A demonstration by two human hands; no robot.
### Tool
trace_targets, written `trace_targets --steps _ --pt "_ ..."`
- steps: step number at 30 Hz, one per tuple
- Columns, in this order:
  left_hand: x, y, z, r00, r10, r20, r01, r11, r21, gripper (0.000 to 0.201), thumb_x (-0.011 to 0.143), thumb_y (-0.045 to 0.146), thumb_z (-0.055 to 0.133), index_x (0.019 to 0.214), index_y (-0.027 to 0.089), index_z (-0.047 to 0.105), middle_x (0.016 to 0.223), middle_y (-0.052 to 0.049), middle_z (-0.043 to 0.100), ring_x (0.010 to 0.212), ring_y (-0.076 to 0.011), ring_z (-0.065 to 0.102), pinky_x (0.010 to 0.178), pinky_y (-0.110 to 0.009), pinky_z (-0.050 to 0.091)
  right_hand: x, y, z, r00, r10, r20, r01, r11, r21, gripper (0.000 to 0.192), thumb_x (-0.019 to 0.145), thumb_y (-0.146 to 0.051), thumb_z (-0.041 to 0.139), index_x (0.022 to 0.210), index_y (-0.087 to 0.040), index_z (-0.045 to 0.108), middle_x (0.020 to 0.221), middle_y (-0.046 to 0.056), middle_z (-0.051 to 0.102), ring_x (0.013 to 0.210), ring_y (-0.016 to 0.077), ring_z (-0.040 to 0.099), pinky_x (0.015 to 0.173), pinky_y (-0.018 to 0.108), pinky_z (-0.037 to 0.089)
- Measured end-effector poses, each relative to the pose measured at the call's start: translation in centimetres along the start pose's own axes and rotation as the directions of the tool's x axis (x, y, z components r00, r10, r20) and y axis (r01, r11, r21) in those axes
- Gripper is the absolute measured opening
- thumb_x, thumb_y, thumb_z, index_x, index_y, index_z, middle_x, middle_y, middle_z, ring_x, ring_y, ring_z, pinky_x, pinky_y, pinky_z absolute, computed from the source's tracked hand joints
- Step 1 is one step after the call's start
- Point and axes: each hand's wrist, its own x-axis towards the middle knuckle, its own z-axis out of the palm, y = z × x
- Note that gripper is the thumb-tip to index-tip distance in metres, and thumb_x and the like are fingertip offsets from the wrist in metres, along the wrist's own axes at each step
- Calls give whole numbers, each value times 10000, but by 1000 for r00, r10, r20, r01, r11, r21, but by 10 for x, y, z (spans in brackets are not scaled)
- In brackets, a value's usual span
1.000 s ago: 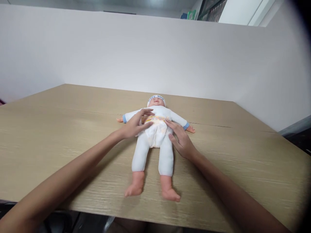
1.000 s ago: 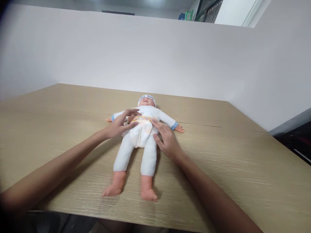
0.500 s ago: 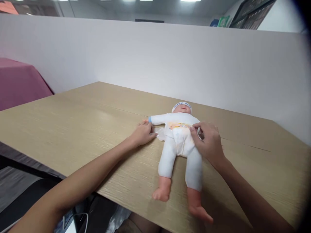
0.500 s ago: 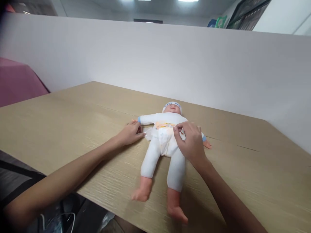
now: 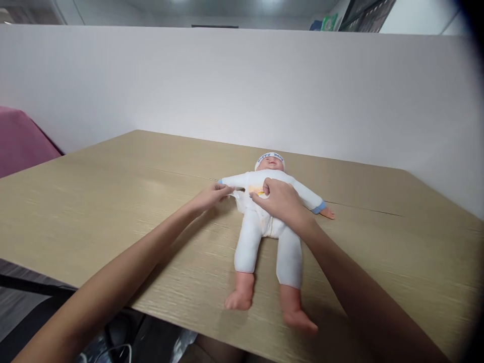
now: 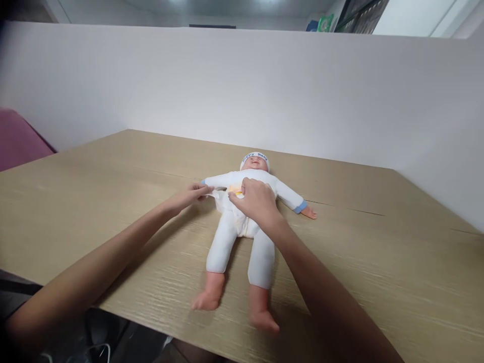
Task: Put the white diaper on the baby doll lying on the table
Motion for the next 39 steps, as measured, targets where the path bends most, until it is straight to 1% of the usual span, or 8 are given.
trace_targets --steps 9,13,16,21,28,33,36,39 --pt "35 46 48 1000 9 7 -8 995 -95 583 917 679 734 664 202 515 676 8 414 643 -141 329 639 -337 210 0 8 -19 987 -80 138 51 978 201 404 992 -550 709 834 -239 503 844 -10 655 778 189 539 732 350 338" --pt "42 30 57 994 105 38 -90 956 -280 586 988 715 660 741 196 541 747 0 452 692 -148 392 663 -328 305 5 18 -20 979 -120 162 71 957 281 447 1056 -555 623 785 -232 475 756 -33 562 724 164 485 697 341 320" --pt "41 11 57 989 146 -19 -142 904 -404 509 1010 700 659 1052 193 672 897 -18 564 820 -169 519 785 -319 438 10 22 -17 980 -102 170 45 951 307 443 1122 -462 490 752 -224 441 734 -29 544 720 160 476 699 342 307" --pt "37 -7 64 986 114 -122 -150 924 -351 583 937 640 788 1284 206 609 982 -11 602 861 -169 551 781 -305 463 10 24 -16 985 -91 148 44 954 297 395 1098 -381 497 747 -224 403 726 -34 518 723 159 463 695 347 289" --pt "46 -7 70 990 130 -62 -144 914 -380 538 933 702 764 960 201 567 852 22 524 752 -145 473 704 -303 388 8 21 -11 1000 13 -5 -11 964 267 259 956 -250 610 779 -245 421 738 -33 535 712 169 458 697 346 309" --pt "31 14 72 937 62 -343 -142 967 -211 302 1031 477 665 1157 219 572 1074 -51 650 890 -191 582 793 -336 466 -2 19 -12 972 -46 -231 119 942 312 125 886 -140 548 931 -249 506 878 13 632 789 202 573 772 355 409" --pt "-6 41 74 839 285 -464 -315 949 14 190 1103 392 580 1194 227 603 1239 -77 676 974 -200 594 896 -373 483 -33 9 -24 933 -102 -346 228 910 346 82 963 -232 606 928 -250 533 925 34 639 828 210 591 803 369 463" --pt "-54 61 73 800 569 -192 -552 822 138 135 1134 339 547 1129 232 628 1094 -54 697 952 -209 606 887 -385 471 -85 -3 -37 944 -184 -274 288 865 411 167 1032 -346 661 942 -257 552 928 36 645 815 204 608 779 371 510"
